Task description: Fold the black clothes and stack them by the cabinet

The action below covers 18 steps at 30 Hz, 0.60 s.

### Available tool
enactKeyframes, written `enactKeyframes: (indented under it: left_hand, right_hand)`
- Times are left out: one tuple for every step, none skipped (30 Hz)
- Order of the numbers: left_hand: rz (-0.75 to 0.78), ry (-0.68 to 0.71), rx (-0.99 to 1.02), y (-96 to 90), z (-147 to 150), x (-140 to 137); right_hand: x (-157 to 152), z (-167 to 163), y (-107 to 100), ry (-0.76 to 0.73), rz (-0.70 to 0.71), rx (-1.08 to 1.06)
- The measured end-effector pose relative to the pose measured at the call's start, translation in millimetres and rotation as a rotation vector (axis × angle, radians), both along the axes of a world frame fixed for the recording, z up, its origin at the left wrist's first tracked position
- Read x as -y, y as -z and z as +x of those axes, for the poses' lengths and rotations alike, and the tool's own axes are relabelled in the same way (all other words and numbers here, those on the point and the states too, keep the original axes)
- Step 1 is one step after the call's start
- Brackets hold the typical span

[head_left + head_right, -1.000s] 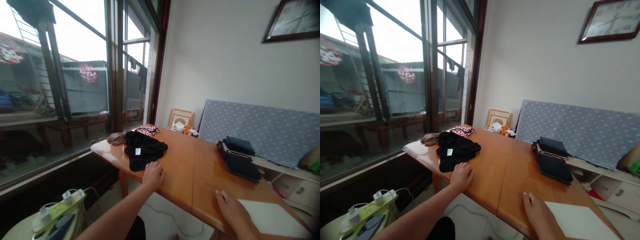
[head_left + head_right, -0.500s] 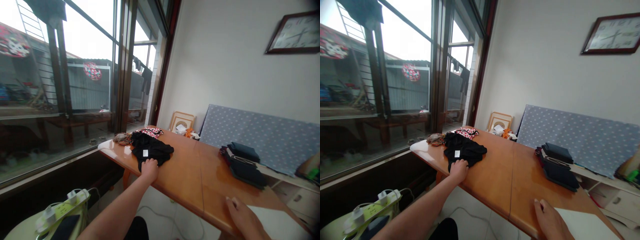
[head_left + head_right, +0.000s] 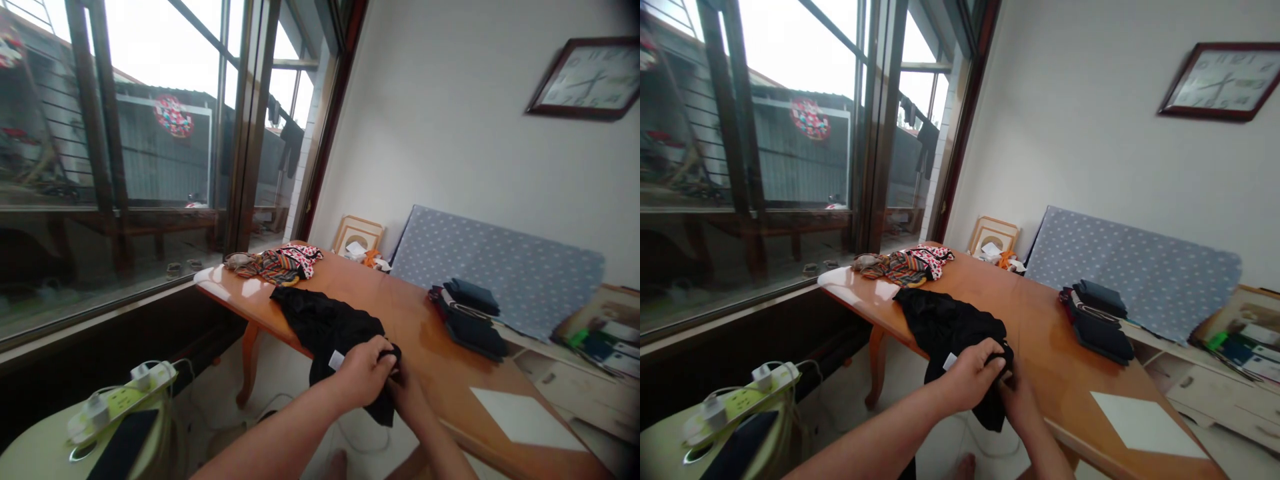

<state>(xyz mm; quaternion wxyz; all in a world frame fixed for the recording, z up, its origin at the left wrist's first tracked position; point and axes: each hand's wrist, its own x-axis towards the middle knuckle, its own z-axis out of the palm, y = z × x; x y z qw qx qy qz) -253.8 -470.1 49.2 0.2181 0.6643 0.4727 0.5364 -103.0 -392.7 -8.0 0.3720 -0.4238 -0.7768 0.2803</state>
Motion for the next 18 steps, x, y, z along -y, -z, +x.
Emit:
enactKeyframes:
  left_hand:
    - [0.01,0.037,0.025,-3.2,2.0,4.0]
    - [0.014,0.061,0.045,-6.7,1.5,7.8]
    - [0.017,0.075,0.063,-10.3,-1.5,11.1]
    - [0.02,0.08,0.085,-14.4,-6.5,14.0]
    - [0.021,0.074,0.113,-18.9,-13.3,16.3]
    - [0.027,0.058,0.148,-23.8,-21.3,18.1]
    - [0.029,0.028,0.19,-29.2,-30.0,19.1]
    - [0.02,-0.01,0.232,-34.8,-38.7,19.5]
    - [0.015,-0.051,0.273,-40.7,-47.2,19.3]
    - [0.02,-0.079,0.311,-46.5,-54.9,18.6]
    - [0.026,-0.099,0.348,-52.2,-61.6,17.8]
    - [0.03,-0.107,0.38,-57.5,-67.3,16.9]
    - [0.027,-0.105,0.406,-62.4,-71.9,16.2]
    - [0.016,-0.097,0.428,-66.7,-75.4,15.7]
    - [0.0,-0.088,0.446,-70.5,-78.0,15.5]
    - [-0.017,-0.078,0.46,-73.7,-79.8,15.5]
    - [-0.033,-0.069,0.471,-76.4,-80.8,15.6]
    - [-0.046,-0.061,0.477,-78.7,-81.3,15.6]
  right_hand:
    - [3.3,-4.9,-3.4,-0.047,-0.03,-0.088]
    - [5.5,-7.6,-8.4,-0.08,-0.052,-0.158]
    - [7.3,-8.7,-15.0,-0.081,-0.055,-0.2]
    - [9.1,-8.6,-23.1,-0.06,-0.048,-0.224]
    - [11.4,-7.8,-32.7,-0.035,-0.044,-0.244]
    - [14.4,-6.8,-43.3,-0.02,-0.061,-0.263]
    - [18.2,-5.8,-54.4,-0.003,-0.089,-0.302]
    - [22.7,-5.0,-65.6,-0.007,-0.117,-0.333]
    - [27.4,-4.5,-76.4,-0.027,-0.14,-0.357]
    - [32.0,-4.4,-86.3,-0.051,-0.162,-0.39]
    - [36.2,-4.7,-95.2,-0.079,-0.194,-0.44]
    - [39.8,-5.2,-102.9,-0.105,-0.238,-0.499]
    - [42.5,-5.8,-109.5,-0.124,-0.284,-0.565]
    - [44.4,-6.4,-114.9,-0.136,-0.323,-0.628]
    - [45.5,-6.8,-119.4,-0.142,-0.348,-0.676]
    - [46.0,-7.1,-123.0,-0.142,-0.354,-0.709]
    - [46.1,-7.1,-125.9,-0.138,-0.343,-0.726]
    - [45.8,-6.9,-128.3,-0.132,-0.322,-0.735]
